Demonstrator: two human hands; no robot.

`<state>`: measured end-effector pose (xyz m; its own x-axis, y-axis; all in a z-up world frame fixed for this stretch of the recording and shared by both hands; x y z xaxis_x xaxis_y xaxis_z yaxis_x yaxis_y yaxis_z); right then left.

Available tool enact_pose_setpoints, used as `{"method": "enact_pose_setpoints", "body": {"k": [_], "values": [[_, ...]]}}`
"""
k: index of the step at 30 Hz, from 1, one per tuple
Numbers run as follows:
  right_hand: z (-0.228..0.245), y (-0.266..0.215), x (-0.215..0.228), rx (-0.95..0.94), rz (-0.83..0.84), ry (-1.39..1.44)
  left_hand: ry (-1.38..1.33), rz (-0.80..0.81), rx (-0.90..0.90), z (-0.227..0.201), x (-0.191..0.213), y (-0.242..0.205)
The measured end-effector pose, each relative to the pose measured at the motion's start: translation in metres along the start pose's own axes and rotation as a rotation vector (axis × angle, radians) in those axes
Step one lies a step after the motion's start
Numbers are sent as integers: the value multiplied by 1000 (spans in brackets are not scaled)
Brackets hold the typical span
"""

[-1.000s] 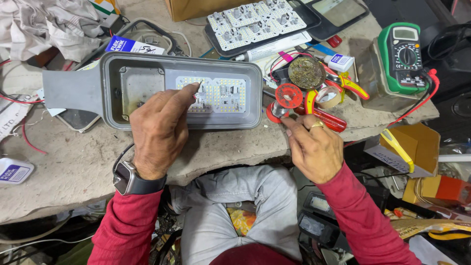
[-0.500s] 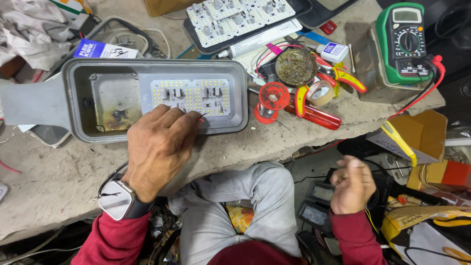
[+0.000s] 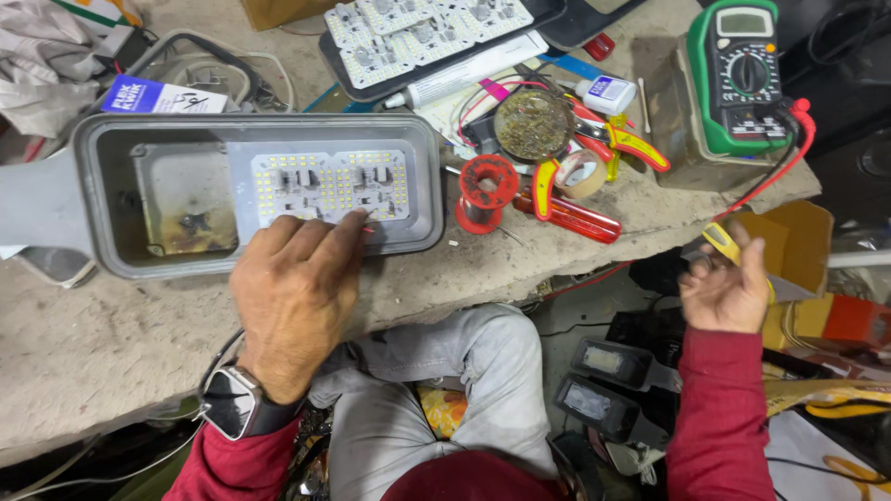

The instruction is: The person solders a red wire to an LED circuit board inside a metal housing using a soldering iron and solder wire. They then use wire cutters to trim the excess wire.

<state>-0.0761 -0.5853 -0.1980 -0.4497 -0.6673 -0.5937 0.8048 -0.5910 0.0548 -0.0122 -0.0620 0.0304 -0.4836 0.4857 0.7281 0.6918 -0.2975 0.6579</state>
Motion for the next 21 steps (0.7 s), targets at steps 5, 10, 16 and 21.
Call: {"method": "enact_pose_setpoints", "body": {"k": [5, 10, 16, 21], "values": [[33, -6, 35, 196, -140, -24, -89, -64, 22, -6, 3, 0], [73, -87, 44, 357, 61, 211, -98, -55, 21, -2, 0, -4], [50, -128, -26, 175, 358, 358, -54, -57, -46, -3, -1, -2], [37, -109, -118, 428, 454, -4, -53, -62, -29, -2, 1, -3]]}}
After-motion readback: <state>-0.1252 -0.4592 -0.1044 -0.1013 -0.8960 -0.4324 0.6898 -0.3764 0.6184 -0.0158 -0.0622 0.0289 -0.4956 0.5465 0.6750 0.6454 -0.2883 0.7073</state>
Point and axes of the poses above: each hand's wrist, its own y-axis towards the middle knuckle, its own x-axis out of the back of the hand, z = x × y, the point moved 3 cm from there along y, towards the middle knuckle, and after that the axes turned 7 degrees about x, right-handed, at the moved point
